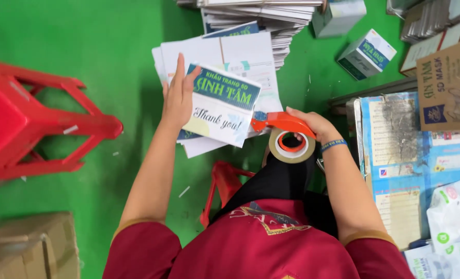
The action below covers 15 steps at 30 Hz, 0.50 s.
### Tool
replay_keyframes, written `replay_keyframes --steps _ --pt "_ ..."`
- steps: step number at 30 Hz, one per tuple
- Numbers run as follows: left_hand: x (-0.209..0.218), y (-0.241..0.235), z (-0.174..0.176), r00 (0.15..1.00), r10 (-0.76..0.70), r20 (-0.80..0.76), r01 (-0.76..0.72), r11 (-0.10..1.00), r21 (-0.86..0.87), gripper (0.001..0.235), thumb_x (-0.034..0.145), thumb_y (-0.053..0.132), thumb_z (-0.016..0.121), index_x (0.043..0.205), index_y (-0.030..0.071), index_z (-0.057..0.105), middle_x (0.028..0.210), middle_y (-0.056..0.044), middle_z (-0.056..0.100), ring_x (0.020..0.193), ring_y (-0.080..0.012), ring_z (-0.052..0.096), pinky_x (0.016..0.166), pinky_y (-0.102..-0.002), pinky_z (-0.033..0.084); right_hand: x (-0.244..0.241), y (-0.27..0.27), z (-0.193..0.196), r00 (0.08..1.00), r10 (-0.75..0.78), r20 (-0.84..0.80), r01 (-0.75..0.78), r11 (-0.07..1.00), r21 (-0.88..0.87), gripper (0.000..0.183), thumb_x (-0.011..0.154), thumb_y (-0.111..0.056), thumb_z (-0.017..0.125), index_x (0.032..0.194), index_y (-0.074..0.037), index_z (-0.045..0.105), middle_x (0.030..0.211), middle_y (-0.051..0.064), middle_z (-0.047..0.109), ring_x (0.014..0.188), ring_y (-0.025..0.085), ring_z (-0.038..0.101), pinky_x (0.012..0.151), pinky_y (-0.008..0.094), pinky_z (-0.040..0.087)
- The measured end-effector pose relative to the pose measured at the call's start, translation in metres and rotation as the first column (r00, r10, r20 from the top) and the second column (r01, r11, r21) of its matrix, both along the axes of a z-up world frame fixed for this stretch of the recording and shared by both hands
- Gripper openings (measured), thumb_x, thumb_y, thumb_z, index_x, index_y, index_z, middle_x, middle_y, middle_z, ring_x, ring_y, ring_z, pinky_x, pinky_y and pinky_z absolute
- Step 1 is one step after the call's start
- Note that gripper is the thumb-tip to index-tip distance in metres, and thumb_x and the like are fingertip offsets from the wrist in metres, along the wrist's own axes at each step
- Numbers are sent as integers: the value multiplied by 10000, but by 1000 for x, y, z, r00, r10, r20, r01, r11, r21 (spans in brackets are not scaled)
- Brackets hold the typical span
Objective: Packing individual face mask packets into cardboard boxes and taping the boxes shut.
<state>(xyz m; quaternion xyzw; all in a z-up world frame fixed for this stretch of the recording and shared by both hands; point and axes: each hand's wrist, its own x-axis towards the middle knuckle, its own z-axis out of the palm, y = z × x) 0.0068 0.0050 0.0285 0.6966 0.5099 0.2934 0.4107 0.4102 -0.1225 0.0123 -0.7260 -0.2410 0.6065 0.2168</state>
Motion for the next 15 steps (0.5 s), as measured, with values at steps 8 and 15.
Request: replay_keyframes --steps 8,15 --pt "-1 -6 4 996 11 -85 3 987 162 594 1153 431 237 1665 153 122 1523 7 619 1515 -309 415 1256 -602 100 -9 20 48 638 220 738 -349 937 22 694 856 -634 778 793 57 760 672 218 688 605 310 683 616 404 533" --pt "3 -11 8 991 -21 -133 39 990 134 575 1109 342 361 1635 131 265 1530 -4 585 1492 -298 437 1239 -585 207 -92 114 -3 574 -100 813 -550 688 473 341 936 -349 721 999 -15 727 919 219 708 836 418 676 741 501 538"
